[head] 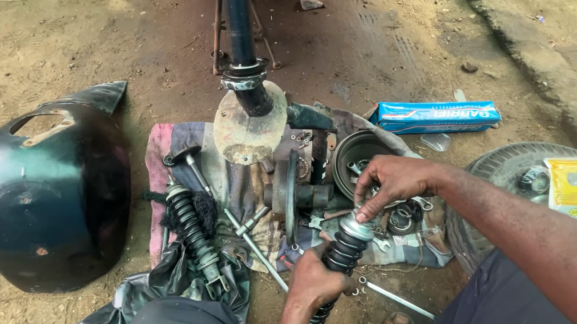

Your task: The person works under a raised scooter, using a wrench to loosen the mounting bolt of a rear shock absorber. They hold the fork steady with one hand, remove the old shock, position a replacement shock absorber, and tighten its mounting hardware with the wrench.

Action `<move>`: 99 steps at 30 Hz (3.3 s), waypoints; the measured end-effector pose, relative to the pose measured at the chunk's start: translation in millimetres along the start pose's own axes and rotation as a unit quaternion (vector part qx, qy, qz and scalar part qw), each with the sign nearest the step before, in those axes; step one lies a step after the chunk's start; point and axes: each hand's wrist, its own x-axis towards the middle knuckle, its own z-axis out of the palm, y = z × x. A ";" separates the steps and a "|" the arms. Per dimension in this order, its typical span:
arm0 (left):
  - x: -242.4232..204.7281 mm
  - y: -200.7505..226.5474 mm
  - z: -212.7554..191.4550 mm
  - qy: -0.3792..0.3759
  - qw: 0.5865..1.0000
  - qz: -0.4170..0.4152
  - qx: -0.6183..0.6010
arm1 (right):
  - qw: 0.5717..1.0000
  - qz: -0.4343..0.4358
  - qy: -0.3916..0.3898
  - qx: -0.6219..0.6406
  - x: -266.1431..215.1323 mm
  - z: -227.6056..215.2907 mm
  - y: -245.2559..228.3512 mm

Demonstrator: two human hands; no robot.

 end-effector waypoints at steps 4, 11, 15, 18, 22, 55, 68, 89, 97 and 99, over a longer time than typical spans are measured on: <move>-3.4 4.1 -3.8 -0.012 1.000 0.009 0.005 | 0.997 -0.006 0.004 -0.081 -2.2 -3.1 -12.2; -4.8 6.7 -10.6 -0.006 1.000 -0.003 0.008 | 0.994 -0.054 -0.017 -0.093 -1.4 -5.0 -16.5; -1.4 3.9 -8.0 0.020 0.996 0.008 0.088 | 0.992 -0.008 -0.020 -0.122 -1.2 -5.5 -18.6; -6.4 8.6 -13.6 0.007 0.996 0.007 0.085 | 0.991 -0.035 -0.034 -0.128 -1.2 -7.8 -16.9; -7.7 8.9 -15.3 0.002 0.995 0.007 0.099 | 0.990 -0.024 -0.055 -0.127 -2.9 -7.8 -26.8; 23.0 -23.5 -19.0 0.081 0.968 0.110 -0.213 | 0.867 0.198 0.455 0.037 116.9 196.5 187.8; 11.4 -20.8 -19.2 0.073 0.965 0.145 -0.207 | 0.859 0.323 0.374 -0.131 87.9 187.4 219.9; -14.9 5.3 -22.0 0.243 0.934 0.244 -0.095 | 0.921 0.256 0.270 0.116 -6.2 40.8 202.9; -11.9 -3.2 -19.6 0.222 0.949 0.222 -0.036 | 0.926 0.096 0.131 0.341 -51.1 85.7 109.4; -1.1 -14.2 -15.1 0.225 0.941 0.243 -0.066 | 0.942 0.099 0.144 0.286 -51.9 90.9 87.5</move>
